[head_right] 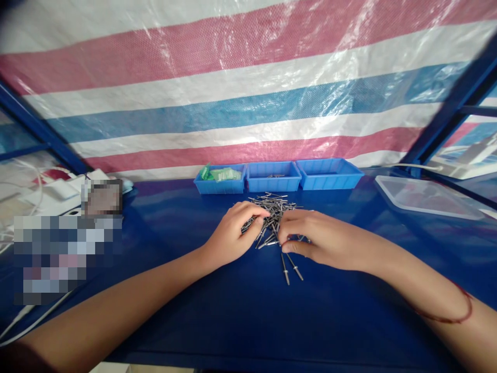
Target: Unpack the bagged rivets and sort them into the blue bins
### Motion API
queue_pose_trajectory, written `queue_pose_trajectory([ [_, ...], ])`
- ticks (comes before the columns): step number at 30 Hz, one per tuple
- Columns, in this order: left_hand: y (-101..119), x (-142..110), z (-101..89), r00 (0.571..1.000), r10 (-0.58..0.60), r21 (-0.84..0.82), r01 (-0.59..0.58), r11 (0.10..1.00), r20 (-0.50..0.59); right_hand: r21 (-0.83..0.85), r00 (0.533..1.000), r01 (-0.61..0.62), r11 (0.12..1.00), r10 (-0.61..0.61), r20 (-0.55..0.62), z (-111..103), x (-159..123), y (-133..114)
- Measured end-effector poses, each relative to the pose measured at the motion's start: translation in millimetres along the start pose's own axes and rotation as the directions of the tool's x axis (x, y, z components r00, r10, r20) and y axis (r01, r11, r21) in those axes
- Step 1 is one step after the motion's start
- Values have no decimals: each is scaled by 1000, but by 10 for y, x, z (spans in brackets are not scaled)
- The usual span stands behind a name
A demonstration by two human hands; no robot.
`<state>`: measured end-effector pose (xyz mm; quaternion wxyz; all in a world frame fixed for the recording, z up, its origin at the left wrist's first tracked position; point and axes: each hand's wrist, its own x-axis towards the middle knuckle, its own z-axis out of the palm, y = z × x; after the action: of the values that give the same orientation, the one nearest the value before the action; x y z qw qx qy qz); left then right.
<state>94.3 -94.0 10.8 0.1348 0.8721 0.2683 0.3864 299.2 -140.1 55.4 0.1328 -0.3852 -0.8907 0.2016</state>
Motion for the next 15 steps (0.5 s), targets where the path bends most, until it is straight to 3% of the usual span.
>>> queue_pose_trajectory([
  [5,30,-12,-15,999,32,32,-34,999,34,63,979,-117,991,126,-158,8,6,-83],
  [10,-11,-15,5,998,50,30,-51,998,26,279,890,-169,945,268,-369,89,56,-108],
  [12,-15,-9,0,998,62,8,-62,998,13,389,875,-154,908,309,-374,120,83,-107],
  [15,-3,-1,-19,996,82,-13,-82,997,-27,525,888,-134,841,338,-314,160,111,-100],
])
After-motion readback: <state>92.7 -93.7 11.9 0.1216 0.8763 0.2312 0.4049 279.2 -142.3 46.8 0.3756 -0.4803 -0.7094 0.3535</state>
